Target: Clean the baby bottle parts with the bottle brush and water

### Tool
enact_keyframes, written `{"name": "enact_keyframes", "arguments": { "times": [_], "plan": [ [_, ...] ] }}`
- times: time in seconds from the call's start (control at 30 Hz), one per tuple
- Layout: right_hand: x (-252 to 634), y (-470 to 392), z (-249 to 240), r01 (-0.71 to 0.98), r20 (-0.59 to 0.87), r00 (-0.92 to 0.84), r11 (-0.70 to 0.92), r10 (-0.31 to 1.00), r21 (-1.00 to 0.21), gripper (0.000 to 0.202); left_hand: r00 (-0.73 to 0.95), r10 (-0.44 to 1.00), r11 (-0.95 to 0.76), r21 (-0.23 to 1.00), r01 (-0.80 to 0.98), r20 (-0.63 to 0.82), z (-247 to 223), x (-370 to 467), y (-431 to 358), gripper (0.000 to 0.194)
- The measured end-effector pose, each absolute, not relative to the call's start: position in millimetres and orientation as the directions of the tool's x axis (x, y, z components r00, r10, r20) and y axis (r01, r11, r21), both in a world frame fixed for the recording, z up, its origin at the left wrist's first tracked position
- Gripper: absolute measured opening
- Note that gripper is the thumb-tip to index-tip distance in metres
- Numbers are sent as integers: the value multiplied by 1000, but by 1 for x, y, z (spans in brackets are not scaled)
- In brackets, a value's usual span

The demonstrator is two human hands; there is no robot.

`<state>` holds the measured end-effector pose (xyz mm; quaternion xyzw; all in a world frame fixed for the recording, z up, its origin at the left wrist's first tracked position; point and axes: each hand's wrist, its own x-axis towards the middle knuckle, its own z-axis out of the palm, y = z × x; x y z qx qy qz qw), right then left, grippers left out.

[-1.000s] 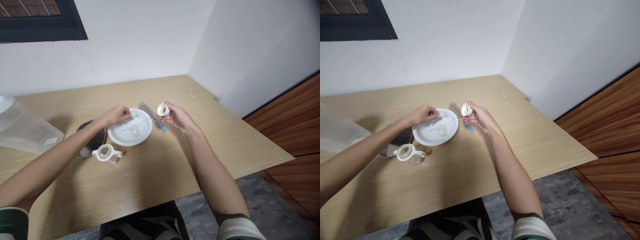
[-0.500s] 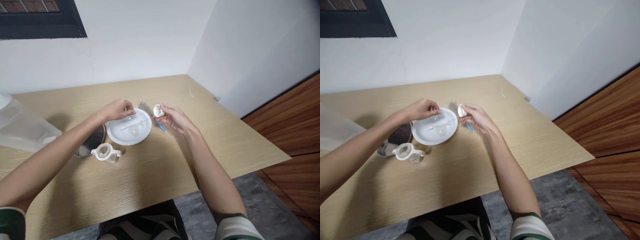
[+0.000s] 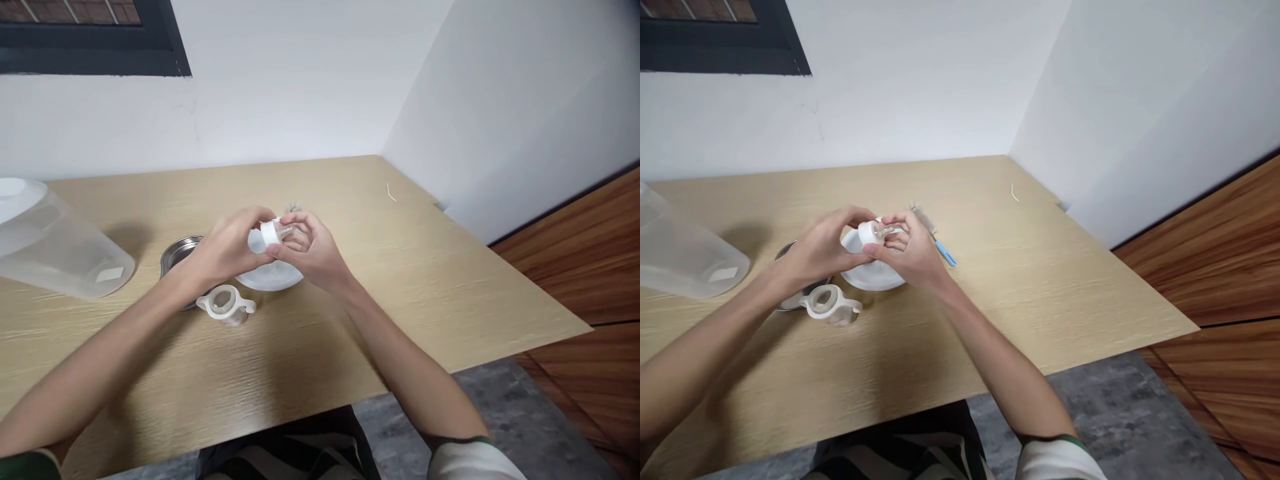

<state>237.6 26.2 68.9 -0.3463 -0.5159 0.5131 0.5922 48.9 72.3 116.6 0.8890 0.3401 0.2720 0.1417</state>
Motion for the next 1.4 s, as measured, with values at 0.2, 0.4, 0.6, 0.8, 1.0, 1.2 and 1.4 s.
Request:
{"name": "enact_keyframes", "arguments": {
  "times": [0.2, 0.4, 0.6, 0.8, 1.0, 1.2, 1.4],
  "plan": [
    [238, 23, 65, -185, 313, -61, 298, 948, -936, 46, 517, 674, -735, 545, 404, 527, 115, 37, 72, 38],
    [239, 17, 66, -139, 343, -26, 336, 939, -931, 34, 573, 653, -731, 609, 307, 496, 111, 31, 70, 39],
    [234, 14, 65, -91, 342, 12, 342, 939, -935, 29, 519, 690, -711, 607, 354, 505, 109, 34, 65, 33],
    [232, 12, 65, -96, 351, 3, 349, 936, -932, 21, 513, 697, -713, 567, 414, 501, 109, 34, 62, 30],
    [232, 12, 62, -63, 342, -23, 340, 940, -938, 16, 552, 676, -728, 555, 402, 488, 110, 33, 64, 26],
    [237, 9, 65, -82, 387, -83, 381, 918, -921, 17, 579, 671, -727, 561, 396, 462, 116, 34, 64, 26],
    [244, 13, 62, -144, 363, -36, 355, 931, -924, 17, 621, 636, -762, 499, 413, 457, 119, 36, 63, 36]
  ]
}}
